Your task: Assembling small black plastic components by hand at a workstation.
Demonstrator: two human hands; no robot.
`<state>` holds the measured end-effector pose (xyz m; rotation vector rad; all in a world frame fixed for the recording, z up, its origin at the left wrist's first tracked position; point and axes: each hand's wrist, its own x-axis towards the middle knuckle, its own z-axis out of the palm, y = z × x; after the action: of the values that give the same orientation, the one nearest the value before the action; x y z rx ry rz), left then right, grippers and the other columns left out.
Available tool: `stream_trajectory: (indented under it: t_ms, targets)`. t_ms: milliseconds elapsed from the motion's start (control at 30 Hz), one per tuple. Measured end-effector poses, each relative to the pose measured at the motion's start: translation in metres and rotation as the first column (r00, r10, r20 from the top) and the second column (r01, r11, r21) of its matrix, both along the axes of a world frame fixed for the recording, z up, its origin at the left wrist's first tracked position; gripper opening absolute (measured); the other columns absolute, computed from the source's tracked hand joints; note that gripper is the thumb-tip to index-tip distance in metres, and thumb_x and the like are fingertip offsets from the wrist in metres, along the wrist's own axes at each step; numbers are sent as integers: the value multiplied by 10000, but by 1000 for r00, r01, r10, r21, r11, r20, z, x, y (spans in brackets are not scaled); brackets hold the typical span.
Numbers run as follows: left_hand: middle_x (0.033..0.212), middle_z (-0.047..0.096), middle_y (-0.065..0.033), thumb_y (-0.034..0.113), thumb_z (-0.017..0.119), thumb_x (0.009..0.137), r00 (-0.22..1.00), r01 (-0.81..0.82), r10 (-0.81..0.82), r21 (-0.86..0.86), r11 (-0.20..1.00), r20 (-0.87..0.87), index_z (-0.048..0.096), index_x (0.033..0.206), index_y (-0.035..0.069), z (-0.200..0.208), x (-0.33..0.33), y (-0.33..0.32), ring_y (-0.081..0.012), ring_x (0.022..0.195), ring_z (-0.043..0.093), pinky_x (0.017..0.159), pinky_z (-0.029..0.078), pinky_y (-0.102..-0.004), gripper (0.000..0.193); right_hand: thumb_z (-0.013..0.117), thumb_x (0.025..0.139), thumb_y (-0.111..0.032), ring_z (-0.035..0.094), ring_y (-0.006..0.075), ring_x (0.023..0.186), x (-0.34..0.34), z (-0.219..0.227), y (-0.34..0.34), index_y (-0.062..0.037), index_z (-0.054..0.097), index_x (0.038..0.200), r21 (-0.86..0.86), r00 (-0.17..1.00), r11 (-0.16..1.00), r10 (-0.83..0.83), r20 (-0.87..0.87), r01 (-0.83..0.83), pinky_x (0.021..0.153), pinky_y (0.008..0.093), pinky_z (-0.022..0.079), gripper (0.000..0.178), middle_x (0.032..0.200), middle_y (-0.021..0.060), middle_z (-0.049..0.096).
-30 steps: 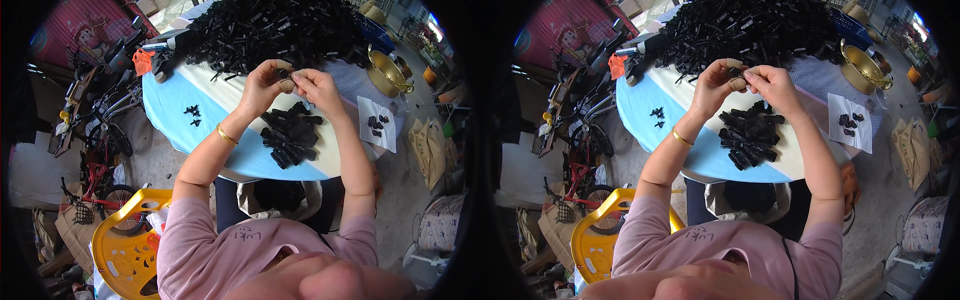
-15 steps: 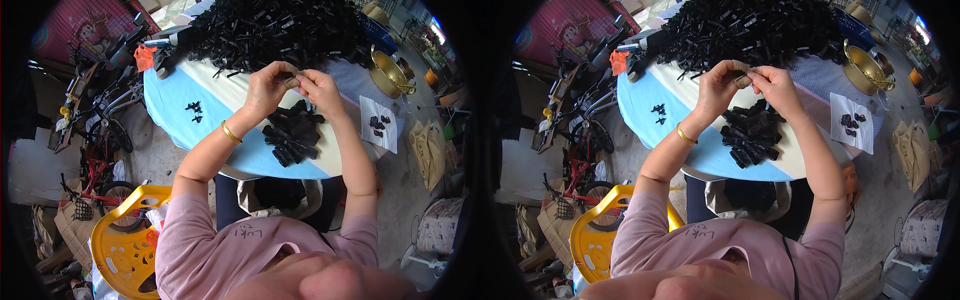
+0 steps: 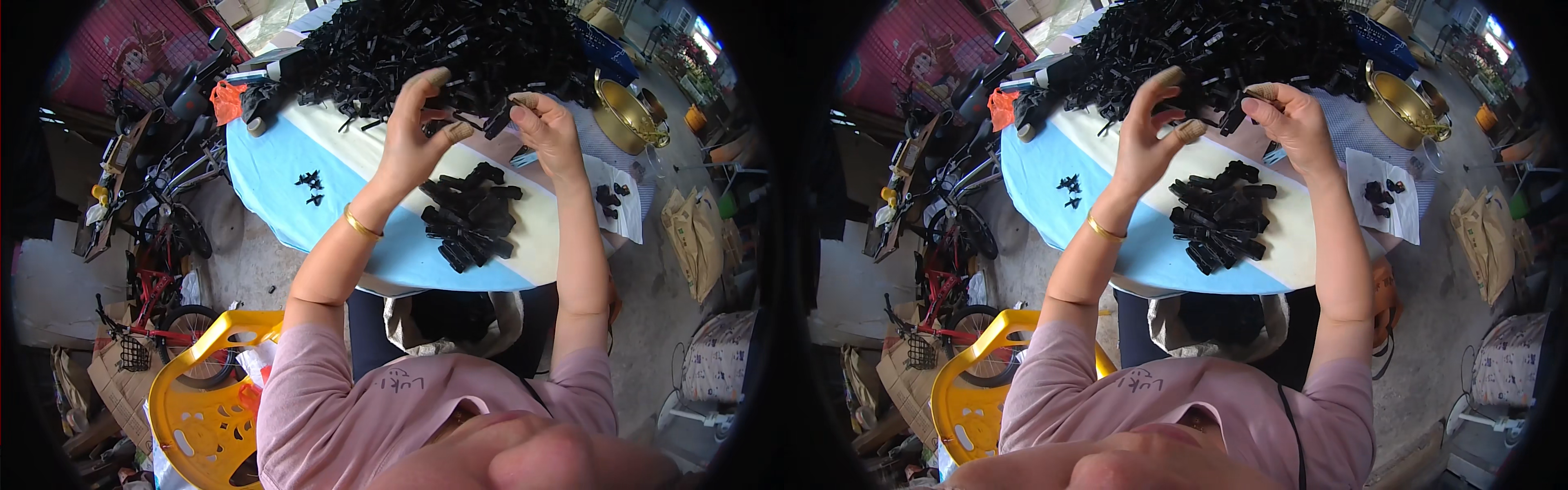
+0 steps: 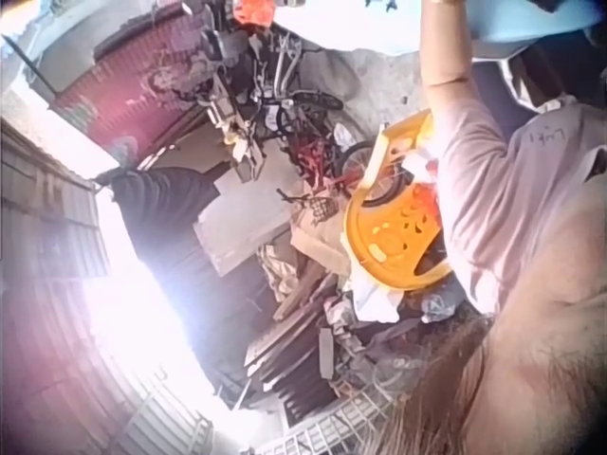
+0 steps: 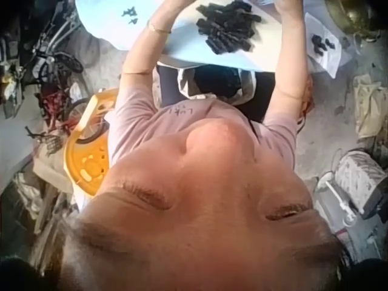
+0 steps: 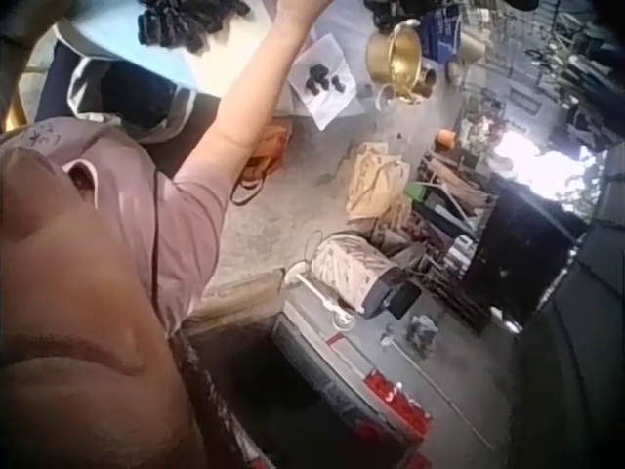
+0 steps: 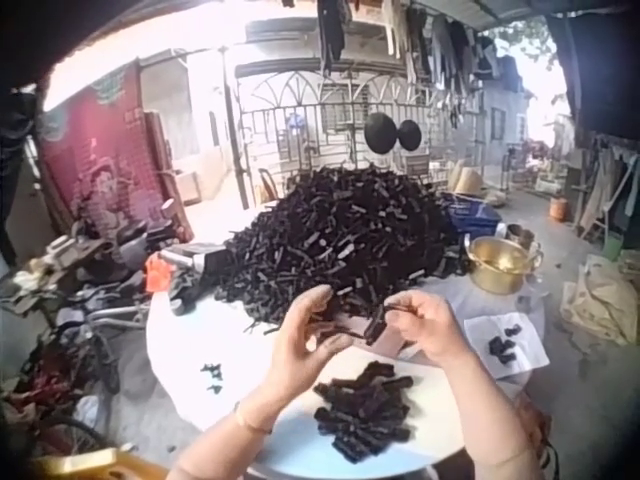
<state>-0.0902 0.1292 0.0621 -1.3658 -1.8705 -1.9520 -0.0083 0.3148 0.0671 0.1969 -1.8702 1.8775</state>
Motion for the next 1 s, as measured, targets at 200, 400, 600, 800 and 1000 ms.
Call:
stream_trajectory:
  t_ms: [200, 400, 600, 800, 1000]
  targets:
    - [944, 600, -117, 61, 622, 784, 477, 650, -635, 242, 720, 607, 536, 1014, -32, -1, -5, -7, -229, 815, 628, 799, 520, -332, 263, 660, 791, -182, 348, -12, 484, 0, -3, -7, -13, 597, 958, -199, 946, 935, 314, 81, -293, 415, 135, 244, 245, 655, -57, 519]
    - [874, 598, -98, 70, 629, 786, 319, 664, -622, 299, 685, 715, 533, 898, -5, -11, -4, -4, -241, 856, 626, 774, 528, -328, 166, 647, 799, -215, 464, 6, 599, 0, 1, -20, -18, 586, 977, 40, 948, 953, 293, 126, -300, 483, 128, 323, 272, 766, -21, 573]
    - [841, 609, -111, 13, 634, 771, 754, 373, -400, 161, 914, 520, 489, 806, 14, -11, -6, 2, -225, 824, 624, 768, 513, -302, 149, 547, 864, -151, 381, -7, 559, 2, 0, -21, -26, 586, 943, 28, 988, 994, 100, 113, -104, 473, 132, 280, 153, 716, -48, 516]
    - [909, 580, -78, -36, 621, 770, 915, 169, -175, 47, 984, 365, 491, 1060, -45, -8, 7, 2, -125, 851, 572, 742, 513, -264, 318, 532, 870, -121, 463, 18, 630, 2, 0, -44, -11, 588, 863, 335, 996, 941, -71, 49, 50, 555, 155, 351, 124, 674, -31, 533]
    - [822, 550, -30, -28, 646, 746, 913, 135, -201, 204, 970, 355, 583, 966, -46, -13, 11, 7, -102, 756, 574, 700, 497, -221, 230, 533, 867, -119, 447, 18, 585, 5, 5, -47, -17, 594, 819, 351, 987, 932, -132, 97, 90, 522, 155, 338, 128, 620, -38, 517]
